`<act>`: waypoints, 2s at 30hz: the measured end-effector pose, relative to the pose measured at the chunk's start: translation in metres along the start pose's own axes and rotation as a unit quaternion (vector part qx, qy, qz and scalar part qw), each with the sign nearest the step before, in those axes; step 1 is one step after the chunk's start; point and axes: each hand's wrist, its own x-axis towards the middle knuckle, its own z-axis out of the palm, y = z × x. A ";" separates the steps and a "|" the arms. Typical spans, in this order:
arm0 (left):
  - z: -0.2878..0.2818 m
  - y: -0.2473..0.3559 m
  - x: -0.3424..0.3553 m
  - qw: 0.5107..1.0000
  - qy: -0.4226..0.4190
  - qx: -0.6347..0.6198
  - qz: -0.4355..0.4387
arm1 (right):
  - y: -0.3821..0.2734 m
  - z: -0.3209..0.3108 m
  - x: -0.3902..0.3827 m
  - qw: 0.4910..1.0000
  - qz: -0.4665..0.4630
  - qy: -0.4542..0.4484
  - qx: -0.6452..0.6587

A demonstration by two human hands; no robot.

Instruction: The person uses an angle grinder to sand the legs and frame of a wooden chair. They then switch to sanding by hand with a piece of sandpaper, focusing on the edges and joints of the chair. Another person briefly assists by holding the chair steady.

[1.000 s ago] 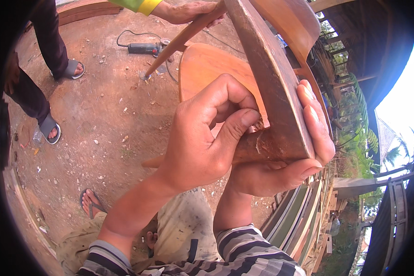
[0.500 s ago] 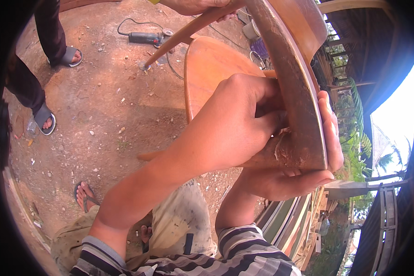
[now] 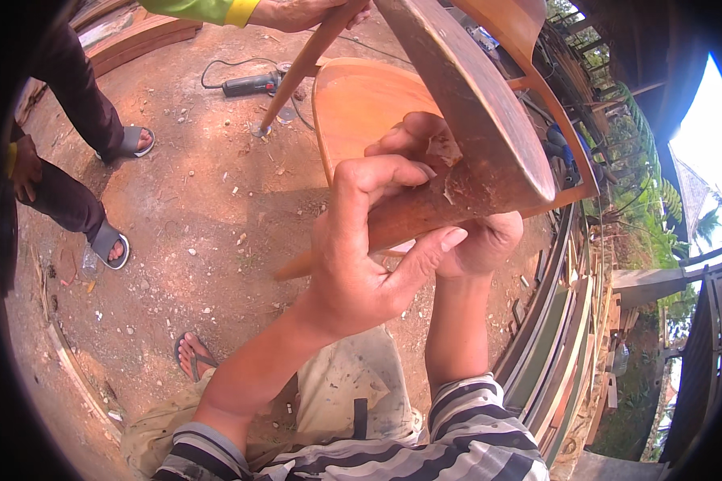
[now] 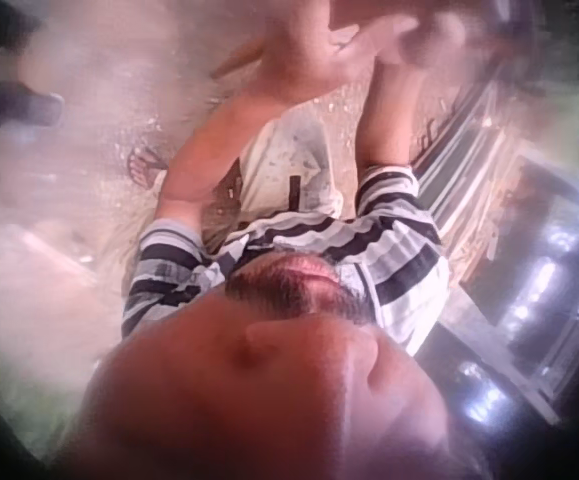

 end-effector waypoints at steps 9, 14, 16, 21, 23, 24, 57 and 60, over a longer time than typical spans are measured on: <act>0.009 0.019 -0.002 0.998 0.020 0.008 -0.058 | -0.005 -0.003 -0.008 0.986 0.044 0.046 0.155; 0.010 0.035 0.007 0.994 -0.019 -0.024 -0.109 | -0.003 0.027 -0.008 0.966 0.003 0.133 0.221; 0.011 0.042 0.013 0.992 -0.026 -0.007 -0.123 | 0.005 0.025 -0.005 0.964 -0.008 0.135 0.231; 0.010 0.038 0.007 0.987 -0.017 -0.039 -0.158 | 0.004 0.028 -0.008 0.964 -0.028 0.164 0.207; 0.012 0.042 0.004 0.984 0.013 -0.051 -0.172 | 0.004 0.033 -0.009 0.963 -0.024 0.185 0.195; 0.014 0.043 0.003 0.983 0.012 -0.049 -0.178 | 0.003 0.033 -0.009 0.962 -0.030 0.193 0.192; -0.013 0.033 0.003 0.976 -0.013 -0.068 -0.205 | 0.001 0.024 -0.008 0.981 -0.137 0.138 -0.001; -0.016 0.031 0.005 0.974 -0.023 -0.083 -0.211 | 0.004 0.028 -0.007 0.979 -0.136 0.143 0.056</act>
